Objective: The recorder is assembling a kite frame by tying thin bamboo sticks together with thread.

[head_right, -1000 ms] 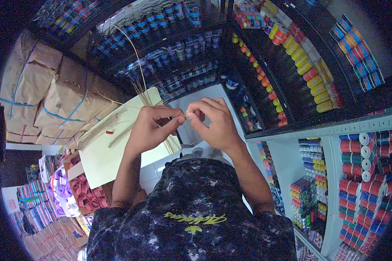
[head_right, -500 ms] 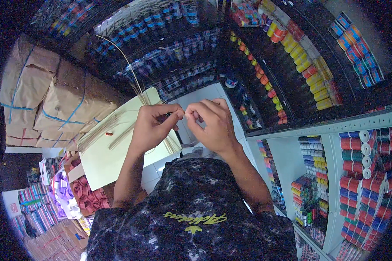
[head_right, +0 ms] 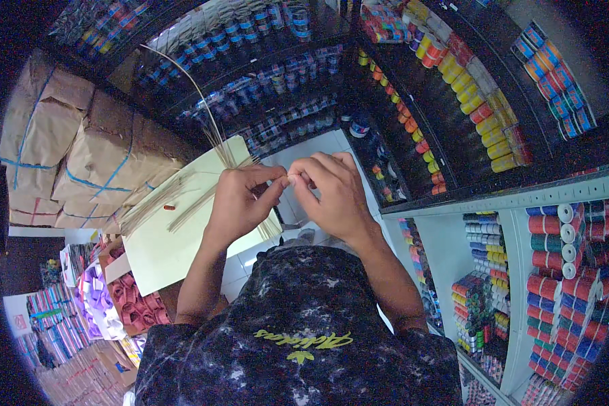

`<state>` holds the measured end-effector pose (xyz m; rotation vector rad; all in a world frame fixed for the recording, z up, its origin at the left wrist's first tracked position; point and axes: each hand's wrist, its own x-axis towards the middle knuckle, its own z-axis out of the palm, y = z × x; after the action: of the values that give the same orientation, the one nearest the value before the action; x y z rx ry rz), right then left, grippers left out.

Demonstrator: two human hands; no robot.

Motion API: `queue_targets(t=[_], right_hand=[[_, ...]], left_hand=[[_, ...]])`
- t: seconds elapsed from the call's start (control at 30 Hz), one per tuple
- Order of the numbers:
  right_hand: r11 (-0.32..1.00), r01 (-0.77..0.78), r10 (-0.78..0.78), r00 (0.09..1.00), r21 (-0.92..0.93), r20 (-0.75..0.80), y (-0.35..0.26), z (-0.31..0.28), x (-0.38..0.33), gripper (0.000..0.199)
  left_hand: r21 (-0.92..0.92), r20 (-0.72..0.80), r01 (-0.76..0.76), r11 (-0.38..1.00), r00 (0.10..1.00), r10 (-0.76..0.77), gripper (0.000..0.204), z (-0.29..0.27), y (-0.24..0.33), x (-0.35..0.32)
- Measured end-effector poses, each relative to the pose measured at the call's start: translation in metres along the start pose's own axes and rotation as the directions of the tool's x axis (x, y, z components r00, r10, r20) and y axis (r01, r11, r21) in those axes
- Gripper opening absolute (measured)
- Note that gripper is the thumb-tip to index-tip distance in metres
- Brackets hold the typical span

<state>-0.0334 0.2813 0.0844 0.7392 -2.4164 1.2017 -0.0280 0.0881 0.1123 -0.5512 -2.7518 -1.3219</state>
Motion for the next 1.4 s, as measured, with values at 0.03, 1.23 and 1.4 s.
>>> queue_targets(t=[0.03,1.23,1.4], right_hand=[[1.0,0.005,-0.005,1.0,0.001,0.005,0.0,-0.001,0.001,0.007],[0.987,-0.1,0.106,0.994,0.126,-0.042,-0.006,0.005,-0.005,0.008],[0.971,-0.137,0.149,0.988,0.198,-0.047,-0.003,0.012,-0.009,0.007]], left_hand=[[-0.04,0.009,0.014,0.999,1.0,-0.013,0.014,0.0,0.0,-0.002],[-0.659,0.141,0.262,0.705,0.964,-0.226,0.018,0.002,-0.015,-0.001],[-0.625,0.108,0.238,0.743,0.969,-0.22,0.016,0.0,-0.012,-0.001]])
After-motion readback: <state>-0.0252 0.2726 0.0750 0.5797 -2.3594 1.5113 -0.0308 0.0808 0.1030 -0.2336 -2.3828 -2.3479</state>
